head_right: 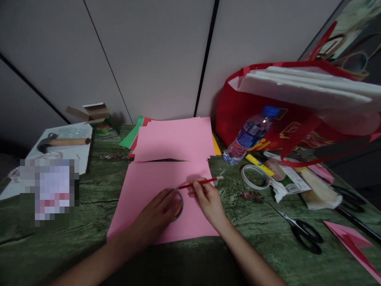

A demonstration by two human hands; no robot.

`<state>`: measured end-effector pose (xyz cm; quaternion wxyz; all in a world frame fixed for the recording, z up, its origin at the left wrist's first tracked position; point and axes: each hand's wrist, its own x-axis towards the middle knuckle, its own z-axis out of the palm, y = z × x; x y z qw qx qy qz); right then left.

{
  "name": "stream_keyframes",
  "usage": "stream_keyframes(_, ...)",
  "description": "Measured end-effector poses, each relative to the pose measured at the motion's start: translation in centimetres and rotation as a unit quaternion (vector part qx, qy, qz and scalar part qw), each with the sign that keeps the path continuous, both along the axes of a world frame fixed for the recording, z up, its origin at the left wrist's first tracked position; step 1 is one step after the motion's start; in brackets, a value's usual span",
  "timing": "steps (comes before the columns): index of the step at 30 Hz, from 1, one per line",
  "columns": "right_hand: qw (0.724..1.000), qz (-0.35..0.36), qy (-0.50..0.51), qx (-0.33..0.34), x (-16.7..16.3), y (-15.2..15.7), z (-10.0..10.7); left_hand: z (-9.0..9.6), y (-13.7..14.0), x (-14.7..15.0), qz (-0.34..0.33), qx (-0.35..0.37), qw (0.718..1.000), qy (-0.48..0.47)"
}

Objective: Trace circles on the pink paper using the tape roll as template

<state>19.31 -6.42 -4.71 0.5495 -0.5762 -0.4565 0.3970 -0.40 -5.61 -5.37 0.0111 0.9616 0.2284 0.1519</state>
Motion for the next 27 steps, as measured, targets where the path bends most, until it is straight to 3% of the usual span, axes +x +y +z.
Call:
stream_keyframes(6, 1.0, -0.005, 0.017, -0.019, 0.5, -2.5, -0.4, 0.3, 0.1, 0.1, 0.001, 0.008, 1.0, 0.0)
stream_keyframes(11, 0.995, 0.013, -0.097, 0.02, 0.5, -3.3, 0.3, 0.4, 0.3, 0.2, 0.001, 0.005, 1.0, -0.013)
stream_keyframes(17, 0.959, -0.001, -0.266, 0.101, 0.5, -4.0, 0.7, 1.2, 0.5, 0.4, 0.011, -0.018, 0.999, -0.03)
stream_keyframes(27, 0.905, 0.002, -0.36, 0.226, 0.2, -4.7, 1.2, 1.3, 0.5, 0.4, 0.022, -0.054, 0.998, -0.015)
